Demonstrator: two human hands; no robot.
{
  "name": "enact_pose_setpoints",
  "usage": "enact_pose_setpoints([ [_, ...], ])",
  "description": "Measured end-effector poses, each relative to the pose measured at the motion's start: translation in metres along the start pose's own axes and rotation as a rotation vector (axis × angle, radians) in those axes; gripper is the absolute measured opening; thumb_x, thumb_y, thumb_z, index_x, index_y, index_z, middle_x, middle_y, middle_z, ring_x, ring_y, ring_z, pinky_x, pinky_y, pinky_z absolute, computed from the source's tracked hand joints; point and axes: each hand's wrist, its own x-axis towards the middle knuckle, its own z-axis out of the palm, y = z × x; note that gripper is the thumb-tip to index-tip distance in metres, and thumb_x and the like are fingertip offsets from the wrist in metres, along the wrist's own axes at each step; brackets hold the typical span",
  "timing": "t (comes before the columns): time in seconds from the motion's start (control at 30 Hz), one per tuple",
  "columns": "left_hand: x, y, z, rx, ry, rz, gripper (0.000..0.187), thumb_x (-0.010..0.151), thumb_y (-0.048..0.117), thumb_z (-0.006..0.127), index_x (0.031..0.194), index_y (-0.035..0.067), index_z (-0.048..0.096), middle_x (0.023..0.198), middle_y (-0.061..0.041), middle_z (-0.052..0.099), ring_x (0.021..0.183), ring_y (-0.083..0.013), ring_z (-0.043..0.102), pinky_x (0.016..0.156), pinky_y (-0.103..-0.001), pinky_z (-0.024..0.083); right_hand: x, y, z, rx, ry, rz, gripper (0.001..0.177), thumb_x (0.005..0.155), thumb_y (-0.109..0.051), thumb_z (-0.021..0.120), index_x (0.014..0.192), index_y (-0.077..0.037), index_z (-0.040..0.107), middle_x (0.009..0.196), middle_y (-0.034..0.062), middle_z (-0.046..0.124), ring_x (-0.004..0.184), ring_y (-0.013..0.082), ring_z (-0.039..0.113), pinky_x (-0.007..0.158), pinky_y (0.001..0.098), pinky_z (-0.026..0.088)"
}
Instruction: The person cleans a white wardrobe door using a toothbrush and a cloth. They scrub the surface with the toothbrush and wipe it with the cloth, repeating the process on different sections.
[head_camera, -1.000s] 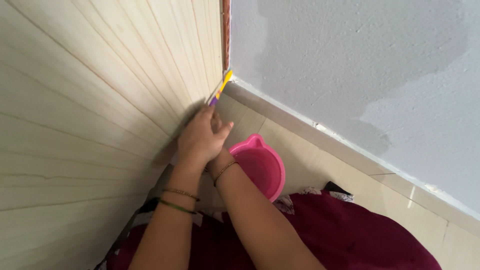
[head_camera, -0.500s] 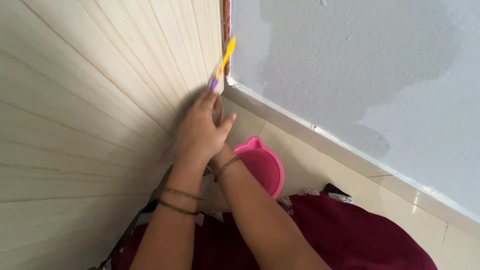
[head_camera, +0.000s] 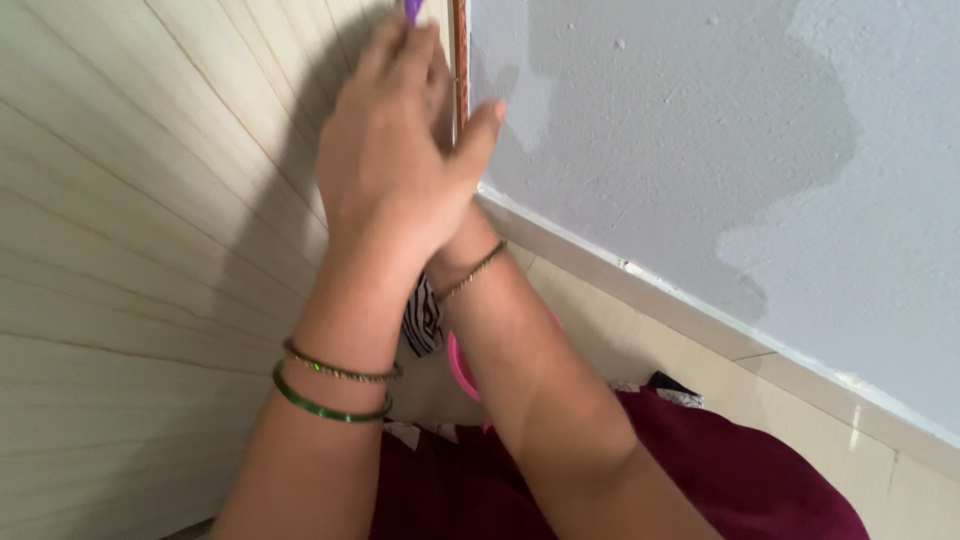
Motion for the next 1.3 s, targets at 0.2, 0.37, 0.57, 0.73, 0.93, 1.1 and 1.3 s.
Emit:
enact_pose_setpoints([
  [0.2, -0.012, -0.006, 0.023, 0.0, -0.264, -0.233, 0.058, 0.083, 0.039, 0.078, 0.127, 0.005, 0.062, 0.15, -0.013, 0.051, 0.123, -0.0367, 0.059, 0.094, -0.048, 0.05, 0.008, -0.006, -0.007, -0.017, 0.007, -0.008, 0.021, 0.104, -0.028, 0.055, 0.11, -0.009, 0.061, 0.067, 0.0097, 0.062, 0.06, 0.0191, 0.059, 0.056, 0.0377, 0.046],
  [0.37, -0.08, -0.06, 0.089, -0.043, -0.447, -0.444, 0.062, 0.083, 0.042, 0.076, 0.134, 0.009, 0.061, 0.146, -0.01, 0.055, 0.125, -0.0334, 0.058, 0.099, -0.046, 0.049, -0.006, 0.035, -0.035, -0.072, 0.01, 0.044, 0.021, 0.104, -0.028, 0.055, 0.11, -0.009, 0.061, 0.066, 0.0101, 0.062, 0.06, 0.0194, 0.059, 0.056, 0.0381, 0.046],
  [0.57, -0.137, -0.109, 0.142, -0.417, -0.418, -0.638, 0.058, 0.09, 0.044, 0.067, 0.138, 0.011, 0.061, 0.14, -0.011, 0.063, 0.125, -0.0257, 0.064, 0.105, -0.038, 0.049, -0.005, 0.055, -0.052, -0.163, 0.029, 0.075, 0.021, 0.103, -0.028, 0.055, 0.111, -0.009, 0.062, 0.065, 0.0105, 0.063, 0.059, 0.0198, 0.06, 0.055, 0.0386, 0.046],
  [0.73, -0.212, -0.145, 0.165, -0.347, -0.364, -0.911, 0.045, 0.103, 0.041, 0.058, 0.136, 0.012, 0.067, 0.14, -0.017, 0.064, 0.127, -0.0301, 0.062, 0.108, -0.041, 0.048, 0.002, -0.028, -0.063, -0.503, -0.044, -0.1, 0.021, 0.103, -0.027, 0.056, 0.111, -0.009, 0.062, 0.064, 0.0109, 0.063, 0.059, 0.0201, 0.06, 0.055, 0.039, 0.046],
  [0.93, -0.261, -0.136, 0.166, -0.028, -0.391, -0.807, 0.054, 0.088, 0.013, 0.068, 0.141, 0.013, 0.059, 0.146, -0.019, 0.048, 0.129, -0.0375, 0.049, 0.103, -0.044, 0.045, -0.052, -0.216, -0.065, -1.277, -0.276, -0.243, 0.021, 0.102, -0.028, 0.056, 0.11, -0.011, 0.066, 0.065, 0.009, 0.065, 0.058, 0.0223, 0.059, 0.054, 0.0406, 0.045],
  [1.1, -0.259, -0.139, 0.143, -0.137, -0.39, -0.995, 0.041, 0.091, 0.011, 0.066, 0.131, 0.014, 0.068, 0.136, -0.017, 0.059, 0.12, -0.0342, 0.06, 0.099, -0.042, 0.05, -0.097, -0.293, -0.077, -1.698, -0.461, -0.231, 0.021, 0.095, -0.029, 0.063, 0.098, -0.012, 0.075, 0.069, 0.0064, 0.069, 0.063, 0.0224, 0.064, 0.06, 0.0386, 0.048],
  [1.3, -0.261, -0.131, 0.127, -0.334, -0.139, -0.934, 0.029, 0.091, 0.013, 0.067, 0.119, 0.004, 0.071, 0.108, -0.017, 0.074, 0.1, -0.0327, 0.071, 0.088, -0.04, 0.052, -0.102, -0.191, -0.128, -2.152, -0.59, -0.17, 0.016, 0.092, -0.021, 0.062, 0.095, -0.013, 0.075, 0.091, 0.0095, 0.073, 0.087, 0.027, 0.07, 0.074, 0.0447, 0.057],
])
